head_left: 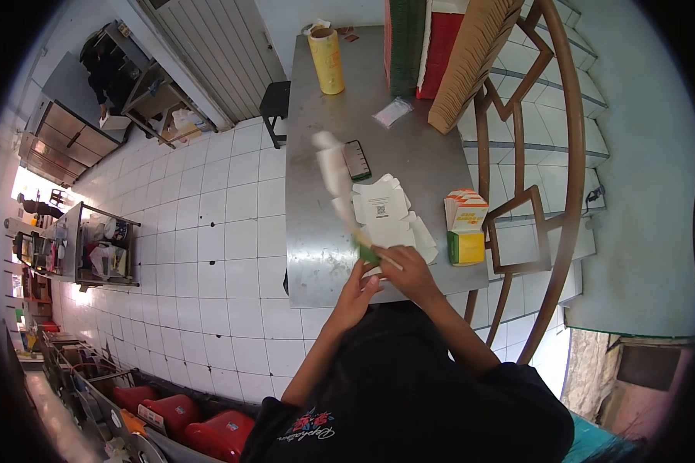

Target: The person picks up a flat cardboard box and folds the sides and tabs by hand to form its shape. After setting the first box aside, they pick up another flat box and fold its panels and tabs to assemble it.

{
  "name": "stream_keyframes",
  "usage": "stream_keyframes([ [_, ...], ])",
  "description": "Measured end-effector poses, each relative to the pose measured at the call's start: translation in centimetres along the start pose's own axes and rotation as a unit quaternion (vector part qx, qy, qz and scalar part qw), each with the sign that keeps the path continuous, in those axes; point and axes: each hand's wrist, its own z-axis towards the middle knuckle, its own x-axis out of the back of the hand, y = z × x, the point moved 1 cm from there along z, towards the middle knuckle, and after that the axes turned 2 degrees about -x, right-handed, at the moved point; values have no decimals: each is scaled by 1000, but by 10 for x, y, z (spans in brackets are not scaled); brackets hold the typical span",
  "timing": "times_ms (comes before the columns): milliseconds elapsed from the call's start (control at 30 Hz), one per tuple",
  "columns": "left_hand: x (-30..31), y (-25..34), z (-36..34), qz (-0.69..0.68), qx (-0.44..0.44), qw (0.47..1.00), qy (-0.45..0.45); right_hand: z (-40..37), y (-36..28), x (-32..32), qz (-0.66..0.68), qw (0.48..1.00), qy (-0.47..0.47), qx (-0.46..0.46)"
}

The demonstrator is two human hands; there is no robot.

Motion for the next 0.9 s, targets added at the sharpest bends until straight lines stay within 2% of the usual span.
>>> stream_keyframes([
  [33, -2, 2, 3, -14, -45, 999, 14, 4, -12, 5, -9, 1000, -12, 5],
  [67, 1, -1, 4, -13, -46, 999, 14, 2, -15, -2, -9, 1000, -11, 5],
  [133, 7, 0, 9, -1, -25, 996, 87, -1, -15, -12, 36, 998, 30, -49],
  [167, 8, 1, 9, 4, -57, 993, 105, -3, -14, -14, 36, 998, 30, -48],
  [267, 12, -1, 7, 78, -66, 987, 120, 2, -20, -11, 56, 994, 45, -77],
  [400, 12, 4, 6, 101, -86, 983, 126, 11, -27, -5, 99, 987, 31, -126],
  [467, 11, 14, 9, 101, -181, 975, 86, 15, -30, -1, 124, 980, 34, -152],
  [500, 9, 22, 9, 102, -181, 974, 86, 15, -31, 1, 196, 959, 51, -201],
  [533, 6, 32, 7, 177, -182, 964, 83, 16, -32, 4, 266, 929, 67, -247],
  [567, 5, 36, 6, 251, -182, 947, 78, 18, -36, 7, 266, 929, 67, -248],
  [633, 3, 32, 5, 249, -195, 944, 95, 26, -43, 12, 361, 885, 52, -290],
  [700, 6, 30, 6, 247, -210, 939, 111, 31, -47, 13, 388, 870, 58, -299],
  [767, 11, 30, 5, 325, -229, 909, 126, 33, -46, 13, 415, 853, 61, -309],
  [800, 11, 30, 4, 325, -229, 909, 127, 33, -43, 15, 397, 864, 70, -302],
  [867, 14, 28, 3, 149, -146, 961, 183, 33, -38, 19, 378, 874, 77, -294],
  [900, 15, 30, 4, 84, -146, 967, 191, 33, -37, 22, 324, 902, 74, -276],
])
